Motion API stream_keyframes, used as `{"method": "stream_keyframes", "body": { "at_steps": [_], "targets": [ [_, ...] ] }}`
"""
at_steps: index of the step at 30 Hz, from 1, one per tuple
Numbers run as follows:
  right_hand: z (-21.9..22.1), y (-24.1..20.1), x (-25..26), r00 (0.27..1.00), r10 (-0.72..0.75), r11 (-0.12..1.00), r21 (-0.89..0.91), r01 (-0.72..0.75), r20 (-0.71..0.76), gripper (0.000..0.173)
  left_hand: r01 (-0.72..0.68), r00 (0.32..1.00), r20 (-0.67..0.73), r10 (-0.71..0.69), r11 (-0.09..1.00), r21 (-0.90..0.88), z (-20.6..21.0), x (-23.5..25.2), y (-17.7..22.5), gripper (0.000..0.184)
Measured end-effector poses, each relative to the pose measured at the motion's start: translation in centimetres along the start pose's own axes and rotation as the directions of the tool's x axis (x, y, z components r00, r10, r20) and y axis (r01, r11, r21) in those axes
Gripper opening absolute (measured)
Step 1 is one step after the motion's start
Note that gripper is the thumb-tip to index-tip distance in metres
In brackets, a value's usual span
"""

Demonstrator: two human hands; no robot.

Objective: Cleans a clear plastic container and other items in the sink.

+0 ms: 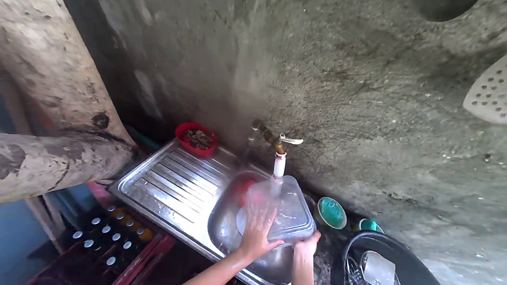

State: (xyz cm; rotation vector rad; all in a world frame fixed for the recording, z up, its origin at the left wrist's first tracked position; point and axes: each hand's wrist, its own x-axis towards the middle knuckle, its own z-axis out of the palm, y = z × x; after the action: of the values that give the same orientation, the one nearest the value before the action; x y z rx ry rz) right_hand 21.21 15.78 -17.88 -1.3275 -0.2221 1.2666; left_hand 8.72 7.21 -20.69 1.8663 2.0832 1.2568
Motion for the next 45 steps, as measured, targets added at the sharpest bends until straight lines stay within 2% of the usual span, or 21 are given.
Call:
{"method": "stream_keyframes", "body": {
  "at_steps": [4,6,8,10,11,13,17,19,21,23,24,27,29,32,33,35,37,38,41,43,45],
  "targets": [
    [-1.3,1.4,-0.1,0.999,0.037,0.998,0.041,-0.037,0.014,0.067,-0.252,0.968,-0.07,0.242,0.942,-0.221,0.0,0.3,-1.8,0.048],
    [-0.9,1.9,-0.3,0.999,0.033,0.996,0.088,-0.03,-0.035,0.066,-0.224,0.97,-0.167,0.178,0.922,-0.315,1.1,-0.1,-2.6,0.04],
    [-0.2,2.5,-0.9,0.999,0.019,0.992,0.125,-0.013,-0.047,0.064,-0.04,0.962,-0.257,-0.093,0.882,-0.47,2.2,-1.3,-1.9,0.053],
    [0.2,3.2,-0.7,0.999,0.03,0.988,0.151,-0.025,-0.032,0.067,0.106,0.925,-0.235,-0.299,0.797,-0.595,3.0,-2.0,-1.4,0.094],
    [0.3,3.5,-0.5,0.999,0.045,0.986,0.164,-0.04,-0.028,0.069,0.136,0.922,-0.201,-0.331,0.763,-0.632,3.3,-2.3,-1.6,0.111],
    [0.2,3.5,-0.4,0.998,0.057,0.983,0.175,-0.051,-0.029,0.07,0.218,0.94,-0.059,-0.337,0.722,-0.657,3.0,-3.0,-3.0,0.117],
    [-0.4,1.2,-1.1,0.996,-0.082,0.989,0.12,0.087,-0.043,0.067,0.384,0.923,0.303,-0.236,0.595,-0.706,1.3,-2.7,-5.2,0.08],
    [-1.1,-0.7,-1.3,0.965,-0.216,0.976,-0.02,0.215,-0.147,0.063,0.533,0.845,0.467,-0.26,0.475,-0.7,-0.2,-1.1,-4.5,0.067],
    [-1.7,-2.3,-1.8,0.906,-0.375,0.917,-0.222,0.332,-0.197,0.056,0.753,0.657,0.661,-0.361,0.289,-0.591,-1.2,1.6,-3.7,0.064],
    [-1.9,-3.1,-2.9,0.833,-0.53,0.825,-0.325,0.462,-0.161,0.045,0.882,0.467,0.788,-0.402,0.141,-0.45,-1.2,3.8,-4.1,0.069],
    [-1.8,-3.1,-3.4,0.797,-0.59,0.787,-0.311,0.533,-0.128,0.044,0.909,0.407,0.815,-0.413,0.097,-0.405,-1.3,4.6,-4.5,0.071],
    [-2.2,-2.0,-4.8,0.674,-0.735,0.617,-0.337,0.711,0.076,0.043,0.937,0.321,0.871,-0.373,-0.007,-0.348,-2.6,7.5,-6.1,0.078],
    [-2.8,-0.3,-5.2,0.433,-0.841,0.314,-0.358,0.879,0.325,0.043,0.947,0.314,0.892,-0.324,0.041,-0.318,-4.3,9.7,-6.8,0.081],
    [-3.0,1.8,-4.7,-0.065,-0.814,-0.188,-0.156,0.97,0.577,0.051,0.961,0.256,0.923,-0.287,0.18,-0.211,-6.4,12.6,-7.8,0.084],
    [-2.7,2.1,-4.8,-0.191,-0.78,-0.299,-0.086,0.95,0.596,0.05,0.964,0.232,0.939,-0.255,0.192,-0.186,-7.0,13.3,-8.1,0.084],
    [-2.0,2.5,-5.0,-0.357,-0.723,-0.414,0.043,0.909,0.592,0.05,0.962,0.209,0.957,-0.203,0.218,-0.164,-8.0,13.9,-8.1,0.085],
    [-1.8,2.8,-4.6,-0.437,-0.682,-0.446,0.139,0.884,0.586,0.05,0.944,0.258,0.934,-0.248,0.27,-0.188,-8.5,12.5,-6.9,0.076],
    [-1.9,2.8,-4.4,-0.457,-0.667,-0.449,0.172,0.877,0.588,0.05,0.942,0.307,0.907,-0.289,0.226,-0.247,-8.5,11.0,-6.1,0.065],
    [-2.2,2.8,-4.4,-0.493,-0.597,-0.434,0.262,0.862,0.633,0.05,0.879,0.394,0.858,-0.33,-0.139,-0.457,-6.5,4.7,-4.6,0.043],
    [-2.9,3.5,-4.4,-0.495,-0.561,-0.42,0.287,0.861,0.663,0.047,0.851,0.348,0.875,-0.336,-0.278,-0.445,-5.8,2.3,-3.8,0.034],
    [-3.6,4.3,-4.1,-0.469,-0.566,-0.411,0.261,0.874,0.679,0.048,0.907,0.247,0.88,-0.405,-0.225,-0.357,-5.7,2.3,-4.2,0.026]
  ]
}}
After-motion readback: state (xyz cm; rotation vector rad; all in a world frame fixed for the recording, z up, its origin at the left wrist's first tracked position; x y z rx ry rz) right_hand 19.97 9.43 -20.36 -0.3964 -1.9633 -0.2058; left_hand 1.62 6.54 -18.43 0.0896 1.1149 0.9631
